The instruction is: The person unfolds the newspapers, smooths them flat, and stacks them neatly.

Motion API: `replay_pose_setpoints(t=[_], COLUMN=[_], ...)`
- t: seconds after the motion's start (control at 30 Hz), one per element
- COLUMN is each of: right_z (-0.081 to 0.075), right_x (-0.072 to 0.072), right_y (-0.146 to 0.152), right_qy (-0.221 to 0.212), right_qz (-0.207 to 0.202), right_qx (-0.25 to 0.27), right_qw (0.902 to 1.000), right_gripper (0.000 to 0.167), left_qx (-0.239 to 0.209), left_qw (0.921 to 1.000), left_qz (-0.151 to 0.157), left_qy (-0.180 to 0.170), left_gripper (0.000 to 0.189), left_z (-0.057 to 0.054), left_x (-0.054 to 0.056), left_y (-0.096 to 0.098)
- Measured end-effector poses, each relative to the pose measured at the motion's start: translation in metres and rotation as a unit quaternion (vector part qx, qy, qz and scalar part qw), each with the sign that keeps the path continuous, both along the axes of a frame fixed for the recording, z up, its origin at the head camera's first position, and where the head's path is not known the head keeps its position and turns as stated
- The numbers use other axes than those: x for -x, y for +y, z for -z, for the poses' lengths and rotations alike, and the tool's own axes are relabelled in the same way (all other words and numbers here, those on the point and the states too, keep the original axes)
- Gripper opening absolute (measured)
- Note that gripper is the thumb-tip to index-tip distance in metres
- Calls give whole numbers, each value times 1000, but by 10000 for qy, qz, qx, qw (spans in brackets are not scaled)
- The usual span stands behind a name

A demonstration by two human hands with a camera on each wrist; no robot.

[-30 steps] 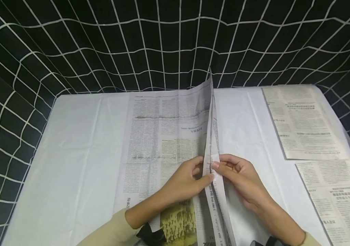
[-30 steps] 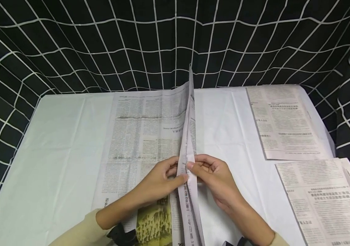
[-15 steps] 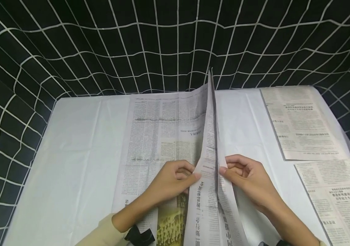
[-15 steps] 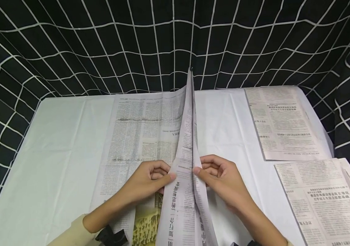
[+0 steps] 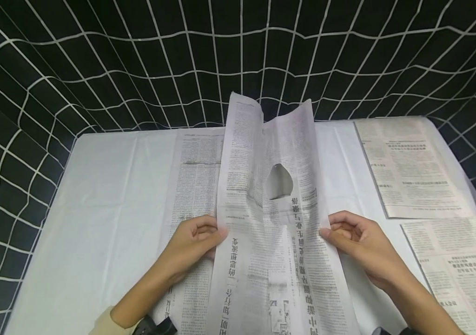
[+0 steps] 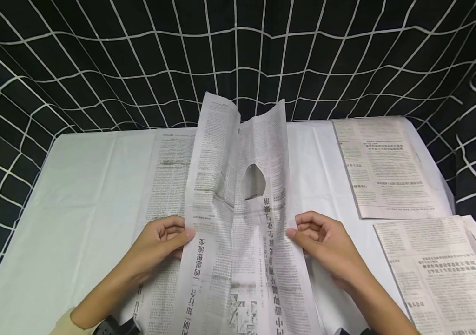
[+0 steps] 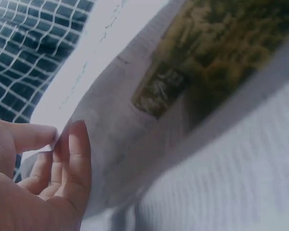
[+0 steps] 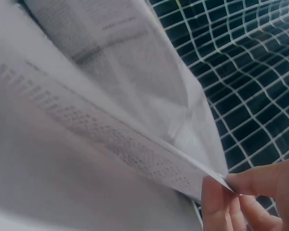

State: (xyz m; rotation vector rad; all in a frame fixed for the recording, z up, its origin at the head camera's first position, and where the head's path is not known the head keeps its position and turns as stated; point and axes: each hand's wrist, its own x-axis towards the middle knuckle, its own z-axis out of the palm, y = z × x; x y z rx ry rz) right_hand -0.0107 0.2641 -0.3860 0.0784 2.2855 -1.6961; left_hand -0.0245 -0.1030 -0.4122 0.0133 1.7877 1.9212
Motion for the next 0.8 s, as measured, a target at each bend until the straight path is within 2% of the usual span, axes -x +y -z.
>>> replay_pose_setpoints(t=[0.4,0.57,0.8], right_z=[4,5,9], right_x=[5,5,8], right_y=[24,28,32], right_qy=[-292,-327,-361], right_qz=[-241,-270,-235], right_qx=[-152,-319,-494], right_qw=[9992,9986,9979], right_gripper=[36,47,49], left_qx=[163,547,1158], left_qw=[9977,9957,9879], left_qz=[-385,-531,-787], left_qy=[-540,-535,-670], left_gripper=[50,53,58], left_z=[7,3,-2], left_x=[-21,-25,-27], left_y=[-66,-91,-119])
